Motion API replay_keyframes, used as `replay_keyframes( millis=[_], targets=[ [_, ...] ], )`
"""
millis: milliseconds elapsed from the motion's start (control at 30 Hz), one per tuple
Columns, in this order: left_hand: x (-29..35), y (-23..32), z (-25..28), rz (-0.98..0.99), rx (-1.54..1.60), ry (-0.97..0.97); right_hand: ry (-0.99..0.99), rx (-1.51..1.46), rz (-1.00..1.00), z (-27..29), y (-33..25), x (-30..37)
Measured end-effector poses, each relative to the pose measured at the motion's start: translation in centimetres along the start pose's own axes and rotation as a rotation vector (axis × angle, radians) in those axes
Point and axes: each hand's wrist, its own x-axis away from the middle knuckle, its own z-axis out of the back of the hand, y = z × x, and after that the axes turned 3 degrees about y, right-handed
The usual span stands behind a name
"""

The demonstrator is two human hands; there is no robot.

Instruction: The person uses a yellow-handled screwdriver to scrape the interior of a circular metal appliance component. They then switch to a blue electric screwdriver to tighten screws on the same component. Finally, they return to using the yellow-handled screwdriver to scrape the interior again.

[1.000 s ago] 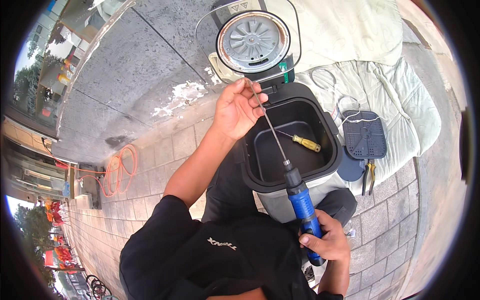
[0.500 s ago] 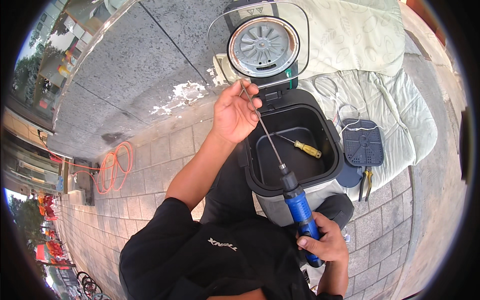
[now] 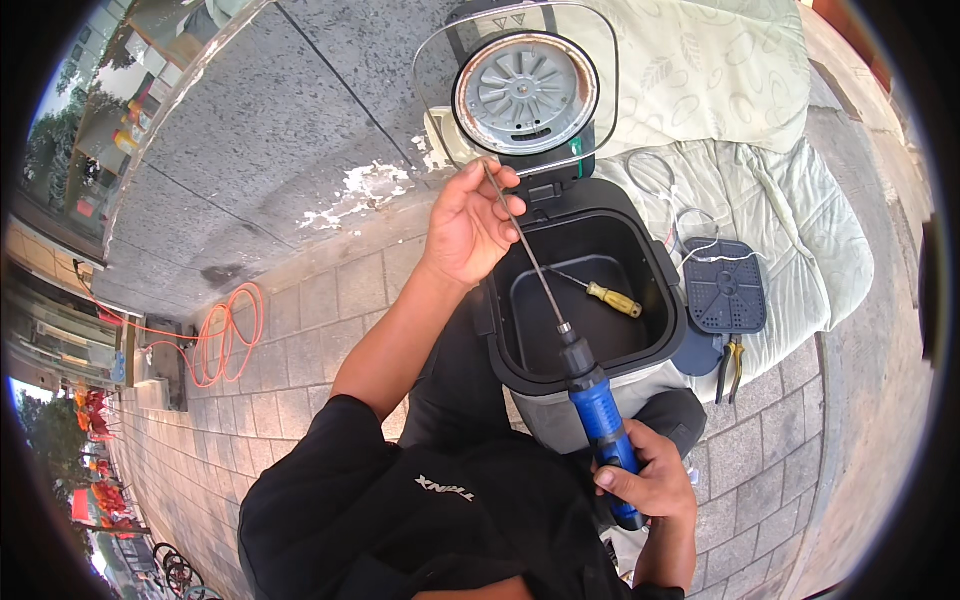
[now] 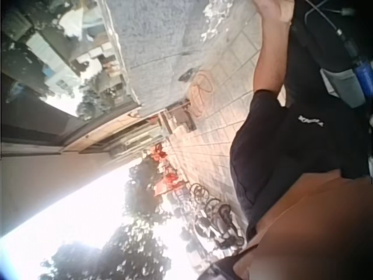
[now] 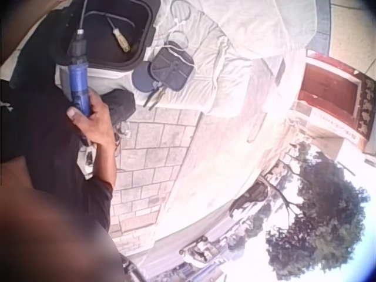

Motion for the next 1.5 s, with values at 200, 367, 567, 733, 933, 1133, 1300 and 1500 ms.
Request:
replay_keyframes(
  millis=[200, 367, 567, 733, 933, 1133, 1300, 1500],
  targets=[
    [-0.5, 0.3, -0.3, -0.060, -0.135, 0.003, -0.110, -0.277, -0.099, -0.1, -1.0, -0.6],
    [-3.4, -0.3, -2.5, -0.156, -0.139, 0.225, -0.105, -0.277, -0.106, -1.0, -3.2, -2.5],
    [-7.6, 0.4, -4.1, -0.213, 0.143, 0.300, -0.004, -0.124, -0.073, -2.1, -7.3, -5.2],
    [-9.3, 0.5, -4.5, -0.238, 0.372, 0.198, -0.001, -0.113, -0.141, -1.5, -10.3, -5.9],
    [-10.2, 0.2, -4.2, -0.257, 0.428, 0.123, 0.020, -0.029, -0.080, -1.1, -10.6, -6.3],
    [-10.3, 0.5, -4.0, -0.265, 0.415, 0.160, -0.008, -0.054, -0.118, -1.2, -11.6, -6.5],
    [-10.6, 0.4, -4.1, -0.265, 0.395, 0.168, -0.007, -0.067, -0.123, -1.4, -11.8, -6.5],
    [-10.5, 0.5, -4.1, -0.281, 0.376, 0.177, -0.003, -0.060, -0.130, -1.5, -11.8, -6.6]
  ],
)
